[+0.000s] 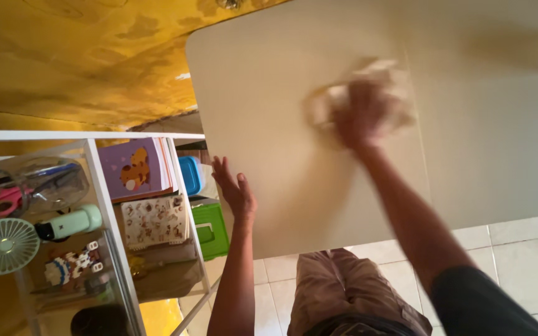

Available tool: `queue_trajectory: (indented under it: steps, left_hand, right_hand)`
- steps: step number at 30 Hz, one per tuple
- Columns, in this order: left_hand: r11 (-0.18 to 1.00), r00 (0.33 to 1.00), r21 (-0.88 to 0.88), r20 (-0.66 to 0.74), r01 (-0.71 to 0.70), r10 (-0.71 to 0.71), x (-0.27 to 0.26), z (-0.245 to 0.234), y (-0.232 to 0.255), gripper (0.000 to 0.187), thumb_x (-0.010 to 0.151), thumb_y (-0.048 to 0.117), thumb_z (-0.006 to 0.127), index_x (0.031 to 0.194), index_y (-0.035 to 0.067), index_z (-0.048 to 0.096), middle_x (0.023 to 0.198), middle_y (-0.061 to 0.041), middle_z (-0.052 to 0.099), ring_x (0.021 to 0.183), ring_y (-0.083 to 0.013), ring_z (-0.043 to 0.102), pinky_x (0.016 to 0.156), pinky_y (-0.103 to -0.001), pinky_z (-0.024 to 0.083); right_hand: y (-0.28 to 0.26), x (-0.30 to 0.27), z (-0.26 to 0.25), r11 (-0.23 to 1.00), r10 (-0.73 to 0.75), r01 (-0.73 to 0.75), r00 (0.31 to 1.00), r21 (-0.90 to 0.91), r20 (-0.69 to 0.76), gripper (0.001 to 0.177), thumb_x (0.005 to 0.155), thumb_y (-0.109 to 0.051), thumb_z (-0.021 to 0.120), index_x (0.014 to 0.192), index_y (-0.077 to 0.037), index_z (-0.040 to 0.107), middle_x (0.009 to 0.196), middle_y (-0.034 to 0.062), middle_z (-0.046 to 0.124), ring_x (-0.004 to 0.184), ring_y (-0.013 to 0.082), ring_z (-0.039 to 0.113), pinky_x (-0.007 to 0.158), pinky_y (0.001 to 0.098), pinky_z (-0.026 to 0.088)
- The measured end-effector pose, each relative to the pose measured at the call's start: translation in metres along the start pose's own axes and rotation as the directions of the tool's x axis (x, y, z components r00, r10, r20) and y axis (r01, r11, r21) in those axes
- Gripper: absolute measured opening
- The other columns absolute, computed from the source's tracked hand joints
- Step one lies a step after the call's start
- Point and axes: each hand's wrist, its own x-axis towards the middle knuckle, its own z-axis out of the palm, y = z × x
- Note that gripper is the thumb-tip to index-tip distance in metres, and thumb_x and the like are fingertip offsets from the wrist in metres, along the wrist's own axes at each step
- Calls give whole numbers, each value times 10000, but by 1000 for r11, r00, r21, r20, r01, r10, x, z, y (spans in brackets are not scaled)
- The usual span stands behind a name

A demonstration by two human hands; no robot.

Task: The person wipes the surface of a light-colored table using a cloth after spraying it with liquid from a bottle.

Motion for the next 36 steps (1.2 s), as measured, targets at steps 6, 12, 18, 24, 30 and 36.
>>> queue_trajectory:
  steps: [6,12,18,24,30,36]
  left_hand:
    - [988,989,-57,-28,141,-143,13,-23,2,677,1129,489,145,1575,39,385,1714,-226,216,1612,-401,147,1311,-516,126]
    - [995,989,74,132,61,-70,28,-33,-12,620,1119,459,164,1495,103,505,1702,-213,328,1611,-394,243,1321,-529,153]
    - [933,916,338,400,-121,-26,13,4,-38,598,1097,429,351,1566,64,410,1657,-293,273,1552,-469,198,1257,-613,128]
    - [901,934,363,338,-240,112,3,-1,-10,693,1086,500,373,1616,57,319,1685,-285,211,1575,-461,145,1258,-606,86]
    - [922,938,338,340,-189,67,10,-3,-6,687,1070,505,362,1601,68,373,1688,-259,220,1582,-434,144,1267,-588,77]
    - [960,937,264,350,-98,-1,26,-12,-19,602,1118,427,282,1575,57,413,1641,-220,382,1540,-418,314,1280,-512,204]
  right_hand:
    - [-198,-32,-24,907,-422,410,882,99,211,816,854,-555,625,1459,-21,502,1413,180,521,1334,386,422,1011,622,312]
    - [-215,-158,-28,454,-891,805,398,382,218,810,840,-686,585,1491,-212,497,1604,20,425,1570,275,248,1266,627,97]
    - [-73,-183,-67,561,-824,778,558,284,97,698,796,-716,595,1347,-288,576,1526,68,455,1498,354,323,1192,651,188]
    - [120,-129,-63,951,-282,306,905,-29,318,773,824,-623,674,1378,-119,484,1446,169,428,1374,377,364,1062,631,277]
    - [121,-62,2,998,-34,32,999,-49,-25,681,993,-530,600,1538,-148,453,1633,138,385,1530,360,290,1178,694,144]
    - [-87,-92,-11,972,-234,230,941,49,246,789,953,-595,559,1572,-128,410,1632,150,365,1527,381,247,1165,691,134]
